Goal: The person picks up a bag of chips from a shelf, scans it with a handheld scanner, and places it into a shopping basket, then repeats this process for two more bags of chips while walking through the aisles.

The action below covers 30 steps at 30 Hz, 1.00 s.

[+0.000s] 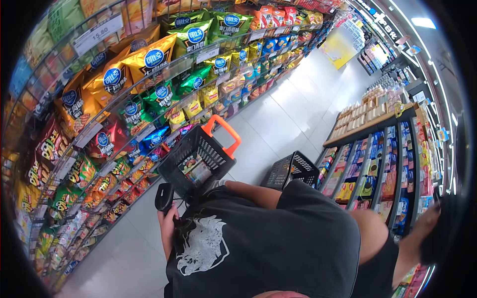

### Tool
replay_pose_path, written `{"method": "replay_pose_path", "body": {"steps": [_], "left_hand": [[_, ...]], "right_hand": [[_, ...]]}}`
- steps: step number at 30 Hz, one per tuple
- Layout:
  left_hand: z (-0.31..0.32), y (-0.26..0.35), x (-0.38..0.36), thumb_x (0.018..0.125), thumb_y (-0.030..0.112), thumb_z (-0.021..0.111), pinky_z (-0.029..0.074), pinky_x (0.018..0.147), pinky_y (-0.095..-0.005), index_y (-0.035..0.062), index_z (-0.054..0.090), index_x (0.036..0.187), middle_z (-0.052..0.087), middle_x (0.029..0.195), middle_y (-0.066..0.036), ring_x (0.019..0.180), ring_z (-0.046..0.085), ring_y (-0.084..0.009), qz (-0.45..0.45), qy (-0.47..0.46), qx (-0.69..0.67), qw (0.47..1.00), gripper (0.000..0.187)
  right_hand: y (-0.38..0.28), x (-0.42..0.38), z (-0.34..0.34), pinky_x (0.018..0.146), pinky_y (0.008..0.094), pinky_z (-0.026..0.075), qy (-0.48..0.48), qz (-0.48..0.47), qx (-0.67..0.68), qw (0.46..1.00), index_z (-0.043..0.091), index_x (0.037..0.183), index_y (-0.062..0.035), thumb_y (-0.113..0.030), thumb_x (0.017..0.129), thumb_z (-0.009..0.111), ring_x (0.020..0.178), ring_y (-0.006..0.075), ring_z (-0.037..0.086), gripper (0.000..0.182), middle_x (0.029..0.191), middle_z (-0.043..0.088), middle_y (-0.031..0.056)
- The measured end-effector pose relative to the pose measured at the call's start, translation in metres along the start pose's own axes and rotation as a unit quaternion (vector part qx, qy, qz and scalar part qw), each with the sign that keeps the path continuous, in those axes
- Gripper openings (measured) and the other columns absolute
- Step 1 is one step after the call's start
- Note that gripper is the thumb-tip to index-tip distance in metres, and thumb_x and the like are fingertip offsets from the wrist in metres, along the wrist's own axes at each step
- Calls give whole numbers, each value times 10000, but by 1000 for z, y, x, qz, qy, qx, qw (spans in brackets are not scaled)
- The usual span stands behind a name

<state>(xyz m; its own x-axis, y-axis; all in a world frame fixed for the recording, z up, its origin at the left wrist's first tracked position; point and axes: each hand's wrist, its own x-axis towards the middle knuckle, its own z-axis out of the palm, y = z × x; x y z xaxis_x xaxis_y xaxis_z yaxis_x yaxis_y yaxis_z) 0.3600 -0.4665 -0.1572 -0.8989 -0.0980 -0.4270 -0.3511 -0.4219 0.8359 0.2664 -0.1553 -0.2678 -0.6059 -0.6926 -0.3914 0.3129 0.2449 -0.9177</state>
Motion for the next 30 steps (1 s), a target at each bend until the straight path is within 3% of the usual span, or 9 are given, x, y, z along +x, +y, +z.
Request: {"method": "replay_pose_path", "body": {"steps": [10, 16, 21, 24, 26, 28, 30], "left_hand": [[-43, -11, -23, 875, 96, 629, 384, 519, -251, -46, 579, 1074, 519, 652, -17, 538, 483, -100, 18, -6, -4, 1000, 249], [-52, -12, -23, 878, 124, 663, 374, 527, -246, -28, 611, 1037, 538, 682, -2, 549, 474, -84, -15, -22, 42, 999, 226], [-53, -15, -16, 891, 113, 661, 373, 534, -245, -27, 624, 1063, 539, 660, -1, 551, 482, -77, -14, -38, 49, 998, 225], [-46, -24, -4, 897, 101, 649, 372, 537, -246, -25, 629, 1066, 542, 654, -2, 550, 482, -79, -15, -32, 29, 999, 212], [-37, -24, 1, 897, 102, 648, 370, 536, -248, -22, 630, 1064, 541, 652, -1, 550, 481, -81, -11, -19, 15, 1000, 209], [-27, -21, 6, 893, 101, 644, 368, 538, -250, -12, 628, 1056, 533, 644, -1, 549, 479, -83, -11, -5, 15, 1000, 199], [-16, -16, 10, 890, 100, 642, 366, 539, -250, -7, 626, 1053, 530, 641, -2, 549, 479, -83, -10, 7, 20, 1000, 196]], "right_hand": [[0, 30, 43, 929, 388, 494, -35, 20, -93, 995, 644, 1148, -10, -179, 907, 639, 1040, 293, 654, 295, 1137, 685, 171], [11, 2, 44, 924, 391, 498, -20, 40, -244, 969, 651, 1131, -9, -170, 903, 638, 1028, 304, 658, 280, 1126, 687, 176], [21, -65, 18, 920, 393, 500, 51, 48, -345, 936, 656, 1117, -8, -162, 900, 638, 1017, 313, 662, 268, 1117, 690, 180], [30, -83, -10, 835, 377, 528, 115, 11, -356, 927, 696, 961, -15, -132, 884, 613, 938, 313, 680, 163, 1004, 708, 170], [24, -83, -38, 817, 420, 519, 191, 67, -310, 929, 698, 933, -13, -166, 889, 585, 917, 354, 666, 196, 975, 688, 198], [29, -72, -80, 822, 351, 530, 254, 91, -292, 918, 698, 965, -22, -132, 903, 619, 909, 230, 695, 150, 976, 720, 140], [54, -52, -130, 825, 338, 528, 339, -10, -280, 898, 691, 992, -23, -145, 901, 636, 870, 221, 690, 162, 943, 722, 122]]}}
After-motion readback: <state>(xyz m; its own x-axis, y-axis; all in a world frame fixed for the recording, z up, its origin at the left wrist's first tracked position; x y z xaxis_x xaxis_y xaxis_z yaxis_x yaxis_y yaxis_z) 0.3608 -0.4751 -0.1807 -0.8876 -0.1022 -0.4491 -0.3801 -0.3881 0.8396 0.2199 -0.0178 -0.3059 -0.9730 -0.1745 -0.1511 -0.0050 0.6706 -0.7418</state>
